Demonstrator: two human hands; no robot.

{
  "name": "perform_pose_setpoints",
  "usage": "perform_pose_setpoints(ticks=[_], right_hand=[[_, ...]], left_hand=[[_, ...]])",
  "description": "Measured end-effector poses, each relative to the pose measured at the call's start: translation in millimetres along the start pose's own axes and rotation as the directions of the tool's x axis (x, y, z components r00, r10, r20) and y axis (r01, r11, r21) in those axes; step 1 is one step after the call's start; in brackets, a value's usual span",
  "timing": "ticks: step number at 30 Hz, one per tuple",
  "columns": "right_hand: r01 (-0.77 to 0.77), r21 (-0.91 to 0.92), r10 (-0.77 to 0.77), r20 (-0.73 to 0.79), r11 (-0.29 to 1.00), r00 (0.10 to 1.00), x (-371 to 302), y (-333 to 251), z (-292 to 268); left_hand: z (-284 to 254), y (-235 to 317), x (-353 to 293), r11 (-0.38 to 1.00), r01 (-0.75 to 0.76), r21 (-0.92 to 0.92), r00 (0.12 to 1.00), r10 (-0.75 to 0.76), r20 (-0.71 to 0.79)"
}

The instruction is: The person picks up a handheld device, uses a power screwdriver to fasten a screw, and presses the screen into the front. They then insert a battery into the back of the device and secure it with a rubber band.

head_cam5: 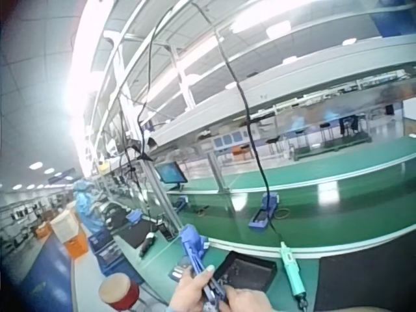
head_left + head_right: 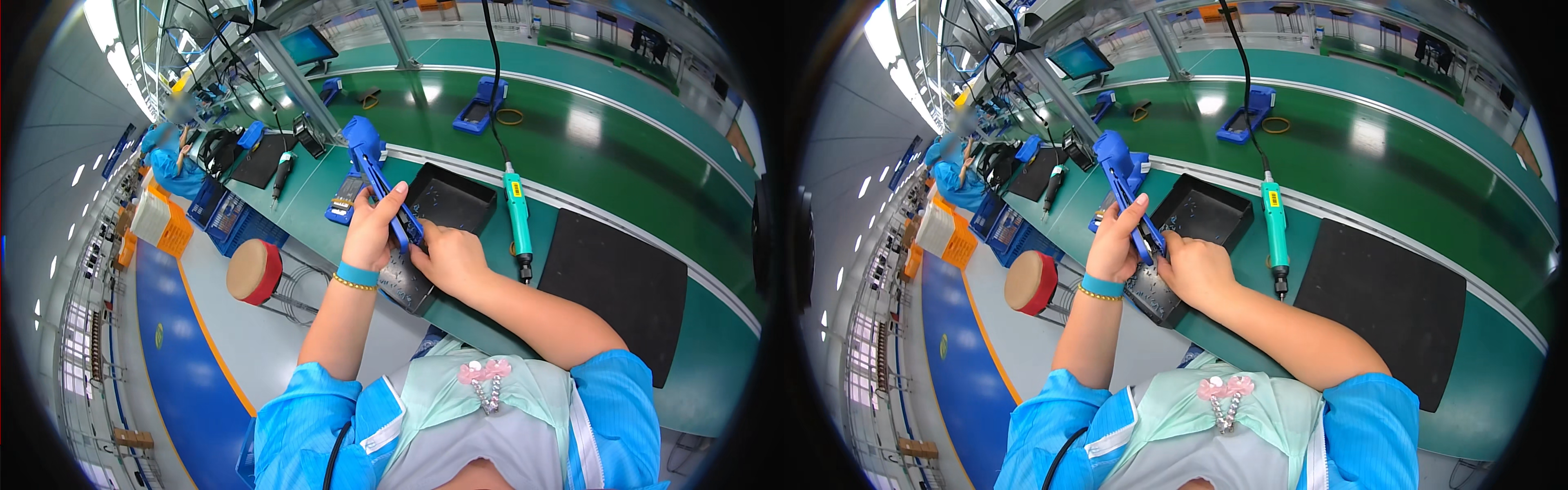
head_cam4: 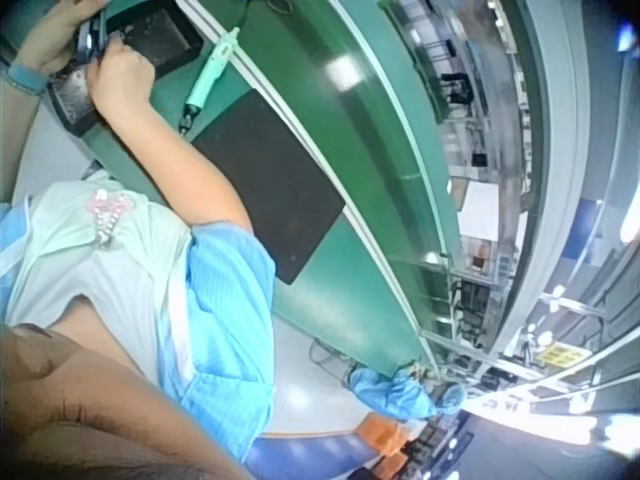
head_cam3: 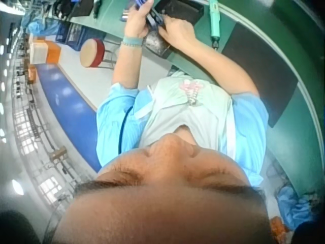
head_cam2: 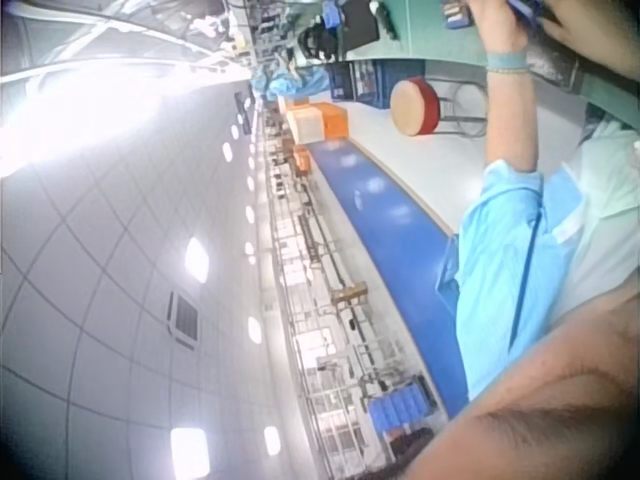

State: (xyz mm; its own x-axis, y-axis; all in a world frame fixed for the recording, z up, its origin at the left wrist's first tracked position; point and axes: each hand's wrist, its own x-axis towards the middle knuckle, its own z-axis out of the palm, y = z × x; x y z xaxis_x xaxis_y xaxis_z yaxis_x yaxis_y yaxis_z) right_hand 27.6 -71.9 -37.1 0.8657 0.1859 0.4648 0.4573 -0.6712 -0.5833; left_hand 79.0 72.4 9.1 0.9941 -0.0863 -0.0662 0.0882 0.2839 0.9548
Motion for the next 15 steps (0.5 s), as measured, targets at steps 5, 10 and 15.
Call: perform_pose_setpoints(ticks=[5,10,15], right_hand=[[-0.09,0.028,0.09,0.001,0.996,0.996,-0.6,4.0,12.4],[-0.056,0.115,0.066,-0.081,0.992,0.995,-2.8,8.2,16.5],[-0.061,0.099,0.067,-0.056,0.993,0.996,-2.8,8.0,12.0]], left_hand=[[1.8,-3.3,-2.4,0.999,-0.026,0.039,1.0,0.026,0.003],[5.5,-4.0,-3.3,0.999,-0.021,0.03,1.0,0.022,-0.011],[6.7,-1.0,-2.0,0.999,-0.03,0.042,0.999,0.03,-0.012]])
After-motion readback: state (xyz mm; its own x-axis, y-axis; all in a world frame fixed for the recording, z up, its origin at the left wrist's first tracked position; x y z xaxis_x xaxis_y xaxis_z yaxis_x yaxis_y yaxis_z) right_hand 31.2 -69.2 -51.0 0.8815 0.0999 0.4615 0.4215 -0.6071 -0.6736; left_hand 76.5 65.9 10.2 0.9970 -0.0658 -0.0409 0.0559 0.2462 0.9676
